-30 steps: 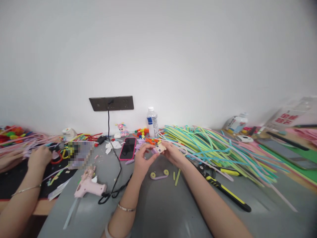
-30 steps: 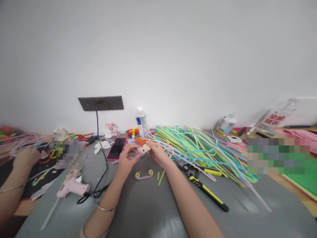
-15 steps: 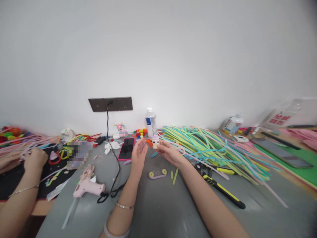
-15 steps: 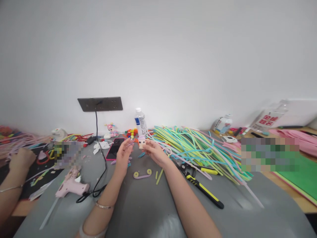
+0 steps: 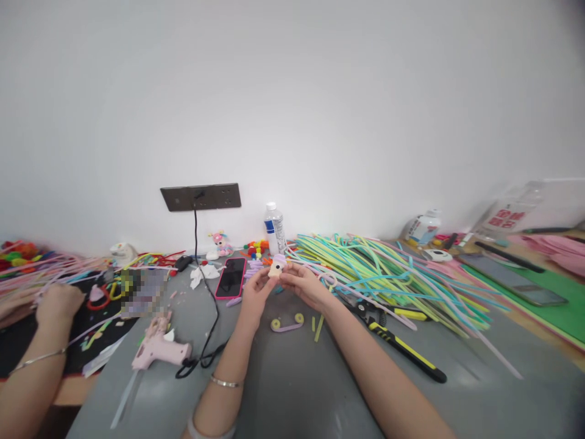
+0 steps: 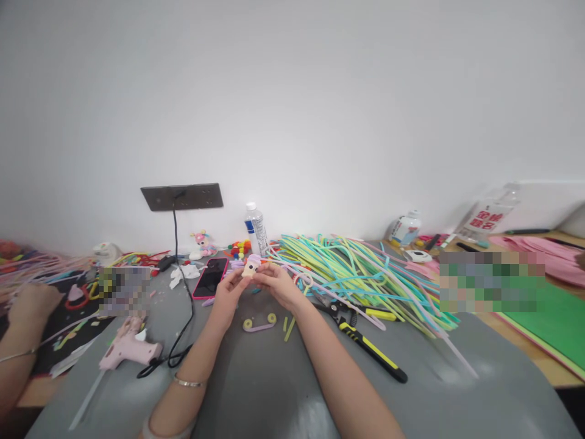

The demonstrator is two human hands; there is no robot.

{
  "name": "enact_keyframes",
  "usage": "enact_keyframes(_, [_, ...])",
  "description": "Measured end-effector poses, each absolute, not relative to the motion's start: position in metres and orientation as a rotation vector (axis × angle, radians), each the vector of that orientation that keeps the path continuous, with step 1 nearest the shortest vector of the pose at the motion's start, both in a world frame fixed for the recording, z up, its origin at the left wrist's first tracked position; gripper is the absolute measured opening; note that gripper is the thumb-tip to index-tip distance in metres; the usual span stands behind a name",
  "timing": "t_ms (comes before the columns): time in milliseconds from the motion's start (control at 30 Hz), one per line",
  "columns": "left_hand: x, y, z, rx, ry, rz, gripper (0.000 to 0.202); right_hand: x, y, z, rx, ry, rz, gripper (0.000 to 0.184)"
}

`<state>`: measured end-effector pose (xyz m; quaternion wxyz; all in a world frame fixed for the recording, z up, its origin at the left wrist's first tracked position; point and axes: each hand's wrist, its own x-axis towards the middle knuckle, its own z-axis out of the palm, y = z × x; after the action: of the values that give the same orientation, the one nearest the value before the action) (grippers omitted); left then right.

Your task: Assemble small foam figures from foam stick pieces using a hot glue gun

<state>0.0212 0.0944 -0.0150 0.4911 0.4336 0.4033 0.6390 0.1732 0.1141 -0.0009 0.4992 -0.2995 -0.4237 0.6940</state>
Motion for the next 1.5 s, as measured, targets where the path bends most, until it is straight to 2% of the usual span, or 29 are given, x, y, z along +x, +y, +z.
enact_keyframes(300, [0.003, 0.080, 0.008, 0.830, 1.100, 1.797, 0.056, 0.202, 0.134, 0.003, -0.733, -0.853, 1.351, 0.044])
enact_keyframes(467, [-0.010, 0.030, 0.010, 0.872, 1.182, 1.648, 0.052, 0.208, 0.136, 0.003, -0.739, -0.839, 1.163, 0.039])
enact_keyframes(567, [-0.017, -0.001, 0.004, 0.960, 1.300, 1.440, 0.048, 0.210, 0.134, 0.005, -0.755, -0.869, 1.037, 0.037])
enact_keyframes(800, [-0.013, -0.039, -0.020, 0.968, 1.420, 1.349, 0.049, 0.216, 0.120, 0.012, -0.836, -0.982, 0.756, 0.031])
enact_keyframes(933, [-0.008, -0.042, -0.027, 0.993, 1.474, 1.386, 0.046, 0.223, 0.098, 0.009, -0.897, -1.042, 0.667, 0.028])
enact_keyframes(1167, [-0.012, -0.025, -0.024, 1.001, 1.545, 1.393, 0.051, 0.237, 0.011, -0.004, -1.045, -1.160, 0.535, 0.015])
enact_keyframes(1233, [-0.012, -0.021, -0.025, 1.051, 1.620, 1.376, 0.049, 0.244, -0.021, -0.010, -1.166, -1.278, 0.374, 0.012])
enact_keyframes(1500, [-0.023, -0.012, -0.022, 1.521, 1.840, 1.074, 0.038, 0.320, -0.073, -0.047, -1.614, -1.406, -0.059, 0.028])
